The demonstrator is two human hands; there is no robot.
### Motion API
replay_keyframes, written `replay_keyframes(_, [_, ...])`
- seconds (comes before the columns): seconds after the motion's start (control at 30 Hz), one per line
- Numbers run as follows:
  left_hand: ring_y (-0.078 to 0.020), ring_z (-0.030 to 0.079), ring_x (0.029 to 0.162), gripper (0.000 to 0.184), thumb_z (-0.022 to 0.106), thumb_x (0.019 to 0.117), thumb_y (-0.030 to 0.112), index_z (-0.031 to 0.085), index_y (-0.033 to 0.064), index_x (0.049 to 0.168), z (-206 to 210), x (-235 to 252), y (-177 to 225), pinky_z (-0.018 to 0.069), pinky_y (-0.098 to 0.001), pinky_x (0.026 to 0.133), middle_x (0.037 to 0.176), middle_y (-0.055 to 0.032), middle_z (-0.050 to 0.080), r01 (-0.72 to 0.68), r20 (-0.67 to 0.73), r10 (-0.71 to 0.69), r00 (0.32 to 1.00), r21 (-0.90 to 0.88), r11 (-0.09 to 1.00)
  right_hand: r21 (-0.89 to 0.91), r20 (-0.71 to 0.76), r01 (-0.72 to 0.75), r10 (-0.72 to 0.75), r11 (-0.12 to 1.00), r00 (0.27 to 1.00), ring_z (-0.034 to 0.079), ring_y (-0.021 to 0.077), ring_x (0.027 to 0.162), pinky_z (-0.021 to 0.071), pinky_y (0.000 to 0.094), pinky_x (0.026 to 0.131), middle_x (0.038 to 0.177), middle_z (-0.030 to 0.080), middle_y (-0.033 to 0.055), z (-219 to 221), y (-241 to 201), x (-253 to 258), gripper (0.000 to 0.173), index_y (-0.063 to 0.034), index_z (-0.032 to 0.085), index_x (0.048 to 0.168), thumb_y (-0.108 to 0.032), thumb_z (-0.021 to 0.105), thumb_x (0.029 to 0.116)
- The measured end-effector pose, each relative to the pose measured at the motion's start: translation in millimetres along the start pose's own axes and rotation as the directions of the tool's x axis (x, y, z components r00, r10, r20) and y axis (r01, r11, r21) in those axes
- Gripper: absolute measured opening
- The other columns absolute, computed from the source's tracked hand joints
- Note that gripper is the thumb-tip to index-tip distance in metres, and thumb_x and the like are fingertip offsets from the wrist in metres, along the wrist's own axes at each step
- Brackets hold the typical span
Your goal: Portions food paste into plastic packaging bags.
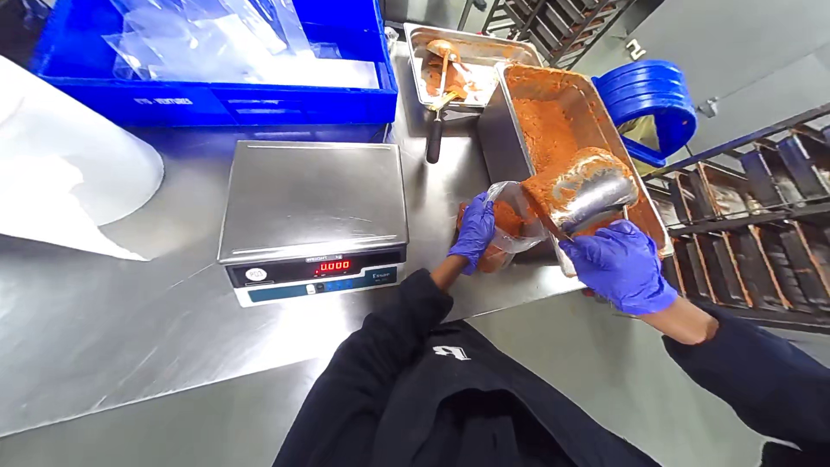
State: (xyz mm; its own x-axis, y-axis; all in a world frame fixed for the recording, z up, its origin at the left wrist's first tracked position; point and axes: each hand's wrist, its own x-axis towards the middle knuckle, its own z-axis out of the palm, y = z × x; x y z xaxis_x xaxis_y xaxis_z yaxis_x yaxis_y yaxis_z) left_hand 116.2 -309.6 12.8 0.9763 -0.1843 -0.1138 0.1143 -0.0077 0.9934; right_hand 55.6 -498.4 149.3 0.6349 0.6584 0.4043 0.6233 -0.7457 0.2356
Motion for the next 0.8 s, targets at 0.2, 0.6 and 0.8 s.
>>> replay_keyframes(0.2, [-0.0333, 0.042, 0.144, 0.045, 0.030, 0.1108, 0.013, 0.041, -0.0089, 0.149, 0, 0, 1, 0.0295, -0.0416, 0.122, 0.151, -0.0286, 0.045, 0.005, 0.018, -0.005, 1.000, -0.011, 1.000, 0.341, 0.194, -0.598, 0.569, 0.725, 0.799, 0.060, 0.0124, 0.076, 0.0455, 0.0336, 0.083, 0.075, 0.069, 0.0099, -27, 14, 11, 0.029, 0.0012, 0.074, 0.077, -0.027, 0.075, 0.0855])
replay_keyframes(0.6, [-0.0285, 0.044, 0.143, 0.046, 0.032, 0.1120, 0.017, 0.038, -0.0027, 0.153, -3, -5, 6, 0.0369, -0.0417, 0.118, 0.155, -0.0240, 0.043, 0.098, 0.039, -0.096, 0.995, -0.041, 0.994, -0.081, 0.639, -0.832, 0.669, 0.549, 0.380, 0.064, 0.0419, 0.086, 0.0470, 0.0652, 0.078, 0.088, 0.069, 0.0263, 10, 157, 9, 0.024, 0.0032, 0.074, 0.092, -0.020, 0.080, 0.0907])
replay_keyframes(0.8, [-0.0222, 0.039, 0.147, 0.047, 0.031, 0.1124, 0.023, 0.038, 0.0045, 0.155, -5, -6, 3, 0.0328, -0.0401, 0.121, 0.159, -0.0168, 0.040, 0.138, 0.025, -0.137, 0.990, -0.045, 0.989, -0.052, 0.941, -0.372, 0.171, 0.927, 0.293, 0.063, 0.0485, 0.109, 0.0467, 0.0691, 0.090, 0.103, 0.070, 0.0255, 139, 188, 7, 0.021, -0.0014, 0.076, 0.096, -0.022, 0.074, 0.0923])
